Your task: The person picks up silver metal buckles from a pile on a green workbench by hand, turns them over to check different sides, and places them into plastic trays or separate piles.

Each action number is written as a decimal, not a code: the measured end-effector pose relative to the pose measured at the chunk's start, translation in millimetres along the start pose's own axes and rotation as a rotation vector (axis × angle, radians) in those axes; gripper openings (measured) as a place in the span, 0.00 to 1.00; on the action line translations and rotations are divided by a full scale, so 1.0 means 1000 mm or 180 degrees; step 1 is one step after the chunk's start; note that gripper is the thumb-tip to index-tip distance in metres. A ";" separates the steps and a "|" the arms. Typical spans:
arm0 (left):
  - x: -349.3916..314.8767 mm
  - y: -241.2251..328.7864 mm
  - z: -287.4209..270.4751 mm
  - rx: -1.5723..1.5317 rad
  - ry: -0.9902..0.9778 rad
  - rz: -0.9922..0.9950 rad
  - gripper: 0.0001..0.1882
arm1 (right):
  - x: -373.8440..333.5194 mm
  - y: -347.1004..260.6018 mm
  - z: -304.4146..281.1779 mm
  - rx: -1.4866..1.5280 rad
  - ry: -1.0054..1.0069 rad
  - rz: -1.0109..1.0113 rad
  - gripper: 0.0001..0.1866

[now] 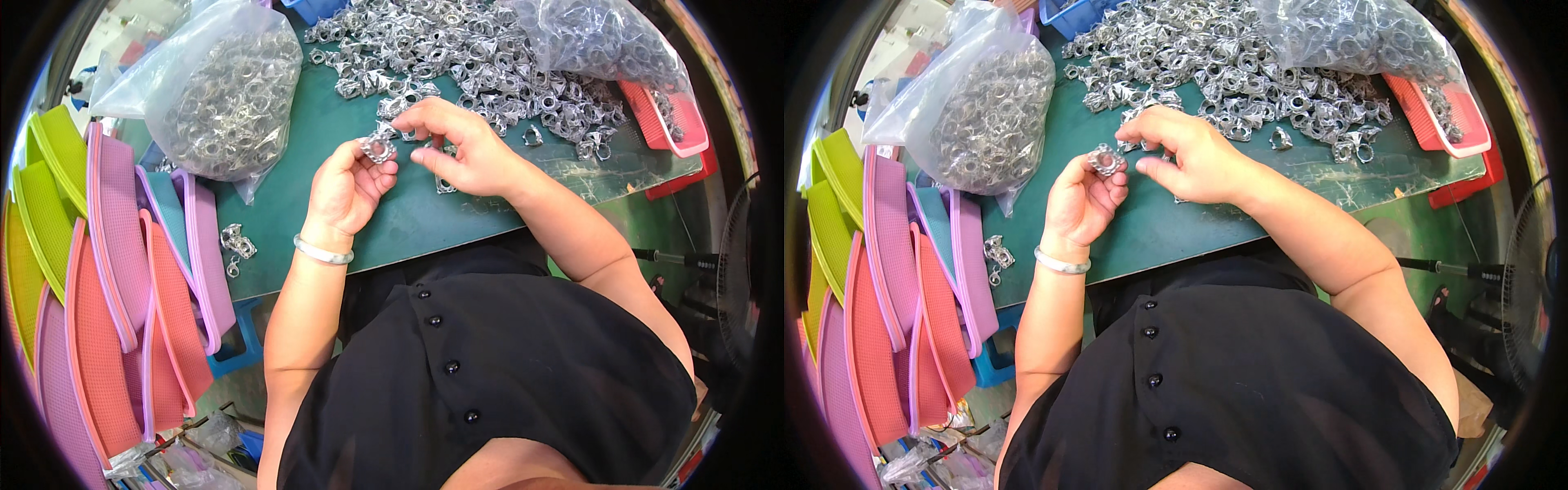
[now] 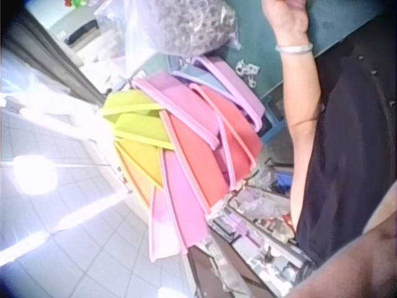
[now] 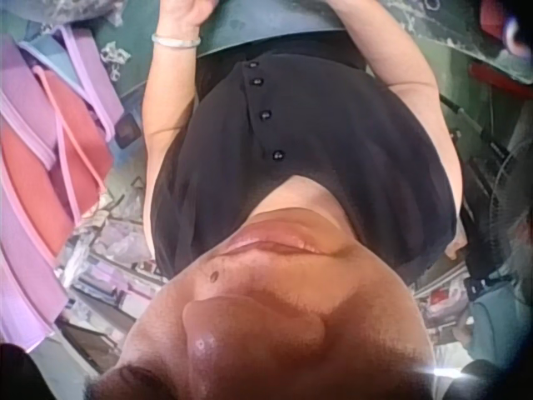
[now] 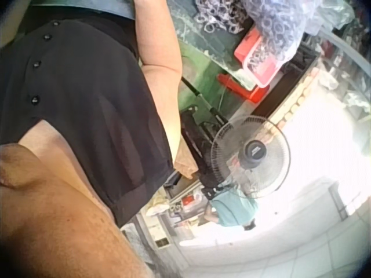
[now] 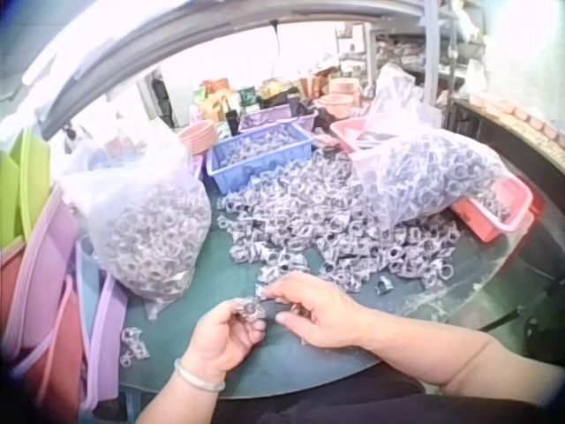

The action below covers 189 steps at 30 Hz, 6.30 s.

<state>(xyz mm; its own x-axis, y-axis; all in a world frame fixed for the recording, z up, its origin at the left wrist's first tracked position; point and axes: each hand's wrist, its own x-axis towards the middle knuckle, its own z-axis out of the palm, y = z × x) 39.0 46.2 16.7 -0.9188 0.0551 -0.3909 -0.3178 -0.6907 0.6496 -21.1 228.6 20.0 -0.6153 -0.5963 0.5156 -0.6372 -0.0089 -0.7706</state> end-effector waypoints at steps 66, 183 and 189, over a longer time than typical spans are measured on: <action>-0.022 -0.015 0.002 0.0373 -0.0549 0.0156 0.14 | -0.002 0.007 0.007 0.0271 -0.0244 -0.0030 0.28; -0.012 -0.029 -0.003 0.0551 -0.0479 0.1323 0.08 | -0.002 0.005 0.005 0.0219 -0.0090 0.0081 0.13; -0.013 -0.026 -0.002 0.0572 -0.0319 0.1357 0.08 | -0.002 0.006 0.007 0.0173 -0.0007 -0.0059 0.12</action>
<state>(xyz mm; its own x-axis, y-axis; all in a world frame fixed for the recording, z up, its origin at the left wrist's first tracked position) 59.8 62.0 2.9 -0.9914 -0.1309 -0.0058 0.0653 -0.5317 0.8444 -21.0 224.2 11.6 -0.6026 -0.5975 0.5291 -0.6223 -0.0633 -0.7802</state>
